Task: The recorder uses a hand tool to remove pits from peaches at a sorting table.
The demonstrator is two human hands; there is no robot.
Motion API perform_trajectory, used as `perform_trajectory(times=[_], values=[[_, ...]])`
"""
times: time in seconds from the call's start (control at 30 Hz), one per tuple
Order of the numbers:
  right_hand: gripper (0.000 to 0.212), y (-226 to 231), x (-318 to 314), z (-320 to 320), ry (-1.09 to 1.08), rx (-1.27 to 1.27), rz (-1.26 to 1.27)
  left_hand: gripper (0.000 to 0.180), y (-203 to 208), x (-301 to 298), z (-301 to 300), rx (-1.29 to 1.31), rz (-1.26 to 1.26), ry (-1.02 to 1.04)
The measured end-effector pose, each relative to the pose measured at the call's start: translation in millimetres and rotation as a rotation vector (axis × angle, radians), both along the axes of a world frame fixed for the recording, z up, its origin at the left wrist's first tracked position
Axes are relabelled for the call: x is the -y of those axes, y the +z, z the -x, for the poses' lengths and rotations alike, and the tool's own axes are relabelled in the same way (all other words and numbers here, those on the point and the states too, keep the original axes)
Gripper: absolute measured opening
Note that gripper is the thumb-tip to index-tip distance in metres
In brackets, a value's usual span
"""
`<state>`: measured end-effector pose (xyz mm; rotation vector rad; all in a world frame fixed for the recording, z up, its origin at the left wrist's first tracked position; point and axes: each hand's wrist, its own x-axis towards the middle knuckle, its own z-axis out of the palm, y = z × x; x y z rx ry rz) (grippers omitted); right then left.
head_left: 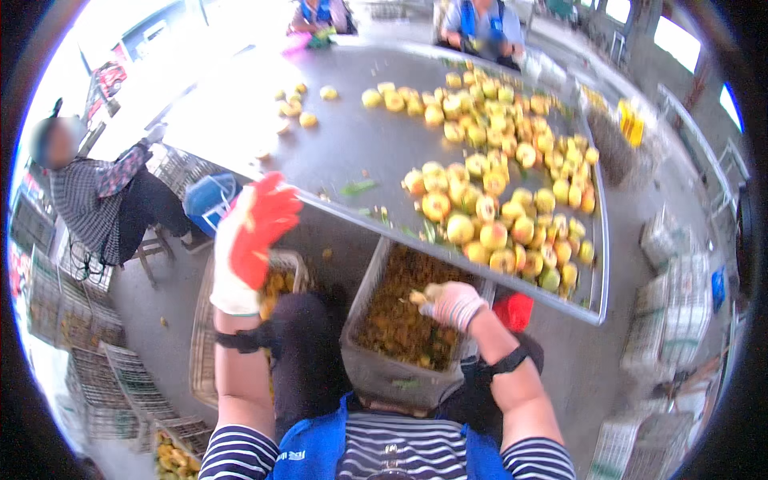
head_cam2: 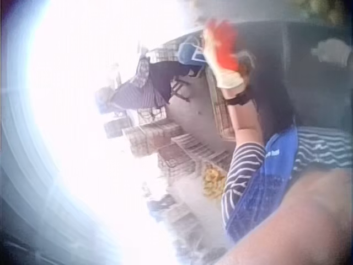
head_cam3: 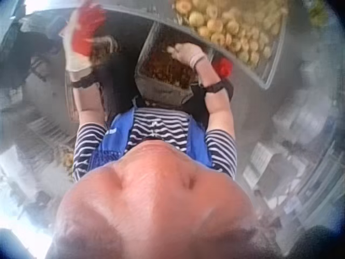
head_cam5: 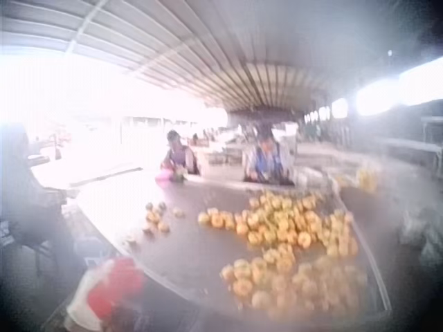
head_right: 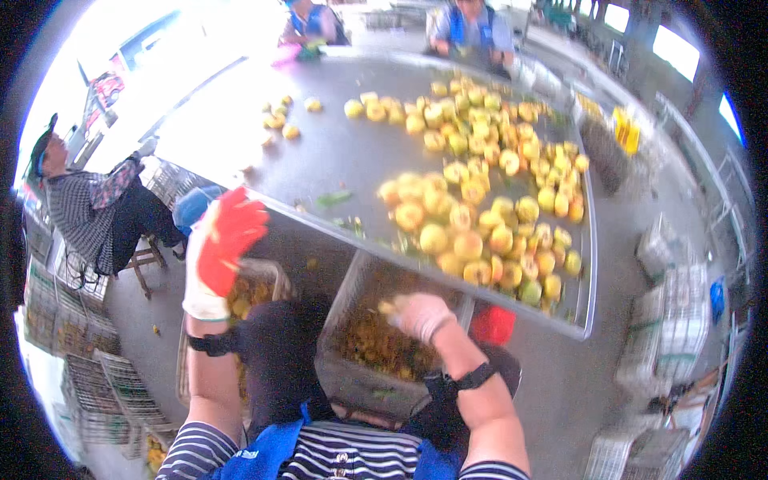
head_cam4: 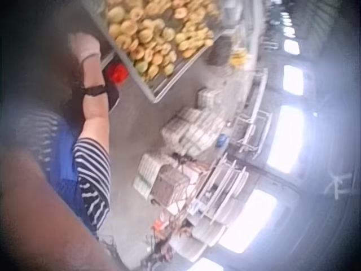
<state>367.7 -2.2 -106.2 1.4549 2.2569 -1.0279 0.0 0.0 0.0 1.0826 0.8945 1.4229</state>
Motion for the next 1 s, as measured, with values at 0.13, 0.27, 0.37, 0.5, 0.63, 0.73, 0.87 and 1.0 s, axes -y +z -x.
perform_trajectory(times=[0.13, 0.27, 0.37, 0.5, 0.63, 0.73, 0.87, 1.0], values=[[0.044, 21.2, 10.6, -1.8, -0.181, -0.45, -0.294, 0.056, 11.4, -16.9, -75.4, 0.234, 0.04, -0.263], [0.042, 42.9, -48.7, -11.4, -0.317, -0.121, -0.54, 0.055, -4.6, -26.2, -124.0, 0.377, 0.188, -0.48], [0.047, 40.1, -113.3, -8.2, -0.39, 0.093, -0.743, 0.055, -27.6, -33.0, -131.5, 0.33, 0.241, -0.533], [0.058, 15.9, -176.8, -11.5, -0.475, 0.335, -0.642, 0.055, -53.6, -40.2, -129.8, 0.354, 0.377, -0.47], [0.051, -1.7, -192.2, -5.9, -0.518, 0.41, -0.655, 0.052, -56.0, -49.7, -126.3, 0.401, 0.332, -0.468], [0.049, -2.7, -182.1, 0.5, -0.536, 0.422, -0.649, 0.057, -53.6, -51.7, -118.7, 0.349, 0.339, -0.443], [0.048, -5.4, -175.4, 10.6, -0.41, 0.416, -0.756, 0.058, -52.8, -51.2, -115.0, 0.364, 0.35, -0.453], [0.05, -9.7, -172.6, 17.9, -0.43, 0.373, -0.727, 0.053, -53.3, -47.6, -112.7, 0.403, 0.348, -0.459]])
